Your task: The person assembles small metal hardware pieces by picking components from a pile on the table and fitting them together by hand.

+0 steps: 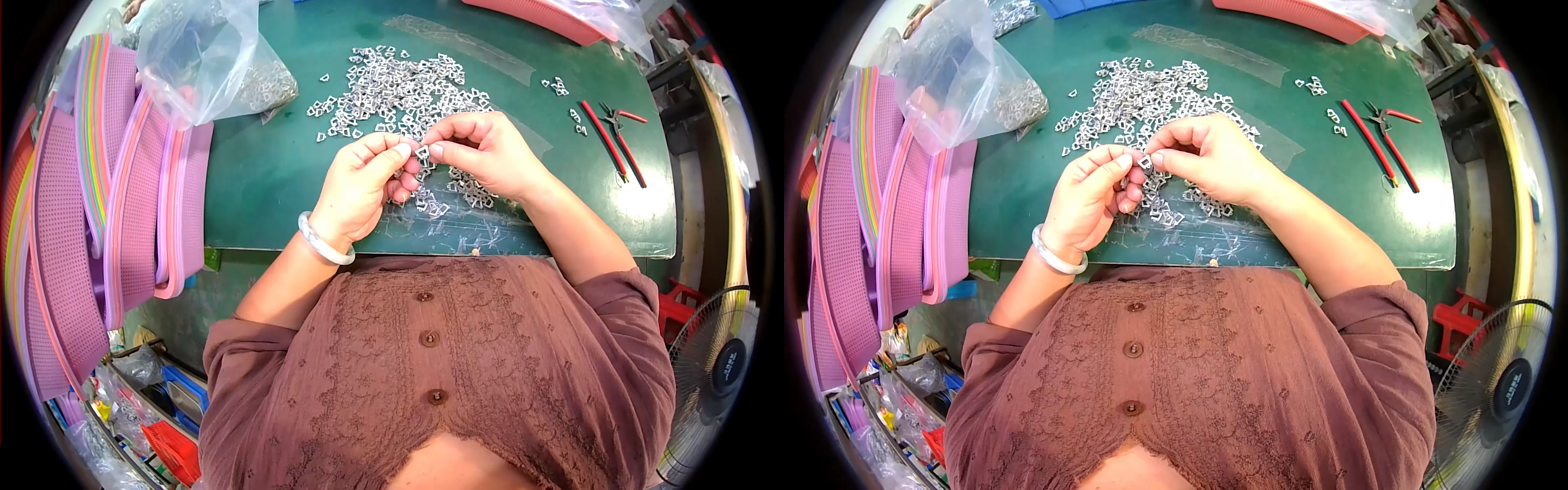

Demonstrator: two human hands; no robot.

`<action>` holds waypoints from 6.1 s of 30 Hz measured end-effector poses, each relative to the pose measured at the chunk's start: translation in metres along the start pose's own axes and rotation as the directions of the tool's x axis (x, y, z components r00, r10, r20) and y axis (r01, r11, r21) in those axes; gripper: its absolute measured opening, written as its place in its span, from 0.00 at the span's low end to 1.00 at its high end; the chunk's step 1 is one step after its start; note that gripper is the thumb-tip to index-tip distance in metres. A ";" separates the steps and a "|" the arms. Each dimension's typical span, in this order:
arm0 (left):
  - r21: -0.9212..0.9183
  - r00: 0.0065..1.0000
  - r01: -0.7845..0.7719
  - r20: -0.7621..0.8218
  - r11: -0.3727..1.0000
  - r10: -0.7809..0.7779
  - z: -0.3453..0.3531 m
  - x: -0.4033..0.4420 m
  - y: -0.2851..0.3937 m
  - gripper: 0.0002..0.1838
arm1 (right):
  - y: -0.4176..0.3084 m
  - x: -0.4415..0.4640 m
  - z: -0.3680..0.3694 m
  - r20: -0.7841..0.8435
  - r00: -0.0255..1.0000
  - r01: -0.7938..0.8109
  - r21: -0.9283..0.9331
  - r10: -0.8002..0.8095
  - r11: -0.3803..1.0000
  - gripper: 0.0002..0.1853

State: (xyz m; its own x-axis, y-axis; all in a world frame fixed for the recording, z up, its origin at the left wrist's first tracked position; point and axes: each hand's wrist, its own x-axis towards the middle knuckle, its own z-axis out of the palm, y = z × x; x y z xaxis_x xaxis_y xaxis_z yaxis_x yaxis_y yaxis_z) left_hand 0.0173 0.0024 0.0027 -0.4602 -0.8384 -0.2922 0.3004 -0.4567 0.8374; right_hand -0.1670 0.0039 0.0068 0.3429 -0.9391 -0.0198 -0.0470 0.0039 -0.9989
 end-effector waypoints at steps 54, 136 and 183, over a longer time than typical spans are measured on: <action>0.176 0.995 -0.103 0.011 0.979 0.103 0.000 0.003 -0.004 0.04 | 0.001 0.003 0.000 -0.054 0.997 -0.055 0.034 0.057 0.998 0.09; 0.189 0.999 -0.049 -0.006 0.981 0.051 0.002 0.005 -0.005 0.04 | -0.001 0.002 -0.002 -0.087 0.991 -0.096 0.016 0.097 0.995 0.07; -0.111 0.997 -0.075 0.012 0.991 0.077 -0.011 0.007 -0.003 0.07 | 0.014 0.009 -0.010 -0.029 0.926 0.273 -0.638 -0.377 0.720 0.06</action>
State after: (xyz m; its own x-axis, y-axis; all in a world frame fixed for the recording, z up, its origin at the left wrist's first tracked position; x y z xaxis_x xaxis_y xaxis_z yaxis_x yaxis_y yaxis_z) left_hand 0.0227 -0.0058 -0.0067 -0.4460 -0.8672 -0.2214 0.4249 -0.4229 0.8004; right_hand -0.1741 -0.0079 -0.0070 0.3079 -0.8811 0.3591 -0.5390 -0.4725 -0.6973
